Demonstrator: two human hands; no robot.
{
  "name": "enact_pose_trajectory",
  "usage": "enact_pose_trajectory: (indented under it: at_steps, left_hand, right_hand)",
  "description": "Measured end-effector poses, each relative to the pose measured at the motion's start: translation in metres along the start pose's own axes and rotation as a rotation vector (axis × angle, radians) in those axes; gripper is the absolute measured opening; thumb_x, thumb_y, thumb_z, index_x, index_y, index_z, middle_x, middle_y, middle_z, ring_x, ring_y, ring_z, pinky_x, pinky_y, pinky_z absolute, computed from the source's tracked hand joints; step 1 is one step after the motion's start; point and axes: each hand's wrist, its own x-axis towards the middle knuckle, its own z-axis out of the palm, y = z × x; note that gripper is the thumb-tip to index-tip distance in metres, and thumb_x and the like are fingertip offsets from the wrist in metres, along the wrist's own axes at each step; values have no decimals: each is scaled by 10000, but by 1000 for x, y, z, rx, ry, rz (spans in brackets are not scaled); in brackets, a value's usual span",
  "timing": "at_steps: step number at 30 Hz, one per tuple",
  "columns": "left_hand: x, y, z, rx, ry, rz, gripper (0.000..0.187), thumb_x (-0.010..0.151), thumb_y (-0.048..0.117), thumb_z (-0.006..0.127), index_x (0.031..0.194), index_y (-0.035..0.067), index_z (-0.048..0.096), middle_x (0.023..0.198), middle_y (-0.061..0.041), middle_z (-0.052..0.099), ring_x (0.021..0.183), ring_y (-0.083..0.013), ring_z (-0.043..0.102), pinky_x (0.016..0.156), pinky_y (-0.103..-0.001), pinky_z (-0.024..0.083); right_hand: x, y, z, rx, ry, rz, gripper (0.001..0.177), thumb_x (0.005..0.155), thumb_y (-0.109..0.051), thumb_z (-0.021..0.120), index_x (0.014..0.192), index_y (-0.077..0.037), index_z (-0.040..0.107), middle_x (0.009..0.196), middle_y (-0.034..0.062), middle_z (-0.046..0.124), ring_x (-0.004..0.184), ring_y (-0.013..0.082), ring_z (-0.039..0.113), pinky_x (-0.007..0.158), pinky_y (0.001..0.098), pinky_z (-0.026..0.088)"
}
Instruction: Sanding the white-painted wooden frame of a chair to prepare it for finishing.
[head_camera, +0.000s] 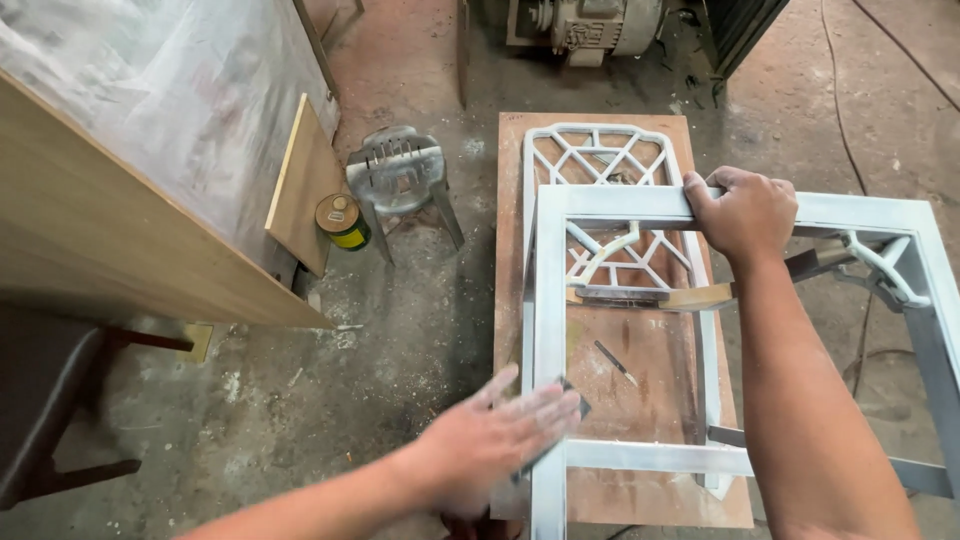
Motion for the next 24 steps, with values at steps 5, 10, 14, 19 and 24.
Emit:
enact_pose_trajectory:
  at_steps: [5, 10, 14, 19, 24]
  left_hand:
    - [65, -98, 35, -426, -415, -146, 1086, 608, -119, 409, 1626, 53, 70, 1717, -123, 107, 1585, -246, 46, 1238, -602, -14]
    - [75, -120, 68, -333, -390, -221, 872, 866, 29, 476, 1629, 62, 57, 1719, -110, 55, 1582, -253, 34, 1267, -523, 10]
    - [54, -115, 76, -322, -318, -168, 972, 795, 60, 646, 1652, 56, 188, 1720, -170, 191, 1594, -324, 160, 1279, -532, 132]
    - [41, -145, 118, -323, -92, -62, 846, 855, 56, 524, 1651, 75, 238, 1701, -113, 288, 1569, -260, 273, 1270, -467, 202]
    - [57, -181, 103, -377, -234, 59, 903, 832, -23, 428, 1671, 72, 106, 1741, -105, 143, 1597, -267, 132, 1274, -513, 115]
  right_hand:
    - [2, -10, -7, 20, -17, 7, 564, 1048, -612, 477, 887, -171, 789, 791, 121, 754, 842, 352, 696, 999, 470, 405]
    - [0, -9, -10, 38, -58, 46, 552, 1029, -615, 465, 936, -189, 803, 873, 146, 774, 937, 391, 695, 1002, 484, 393]
    - [2, 5, 4, 63, 29, -34, 479, 1072, -590, 519, 1187, -209, 785, 1042, 155, 760, 1087, 408, 674, 969, 506, 458]
    - [-44, -20, -28, -19, 191, -115, 615, 1021, -494, 631, 1486, -92, 608, 1423, 181, 595, 1345, 408, 486, 1177, 576, 254]
    - [-179, -53, -67, -27, 120, 114, 587, 1028, -483, 647, 1429, -55, 615, 1274, 211, 667, 1263, 421, 580, 1201, 596, 290]
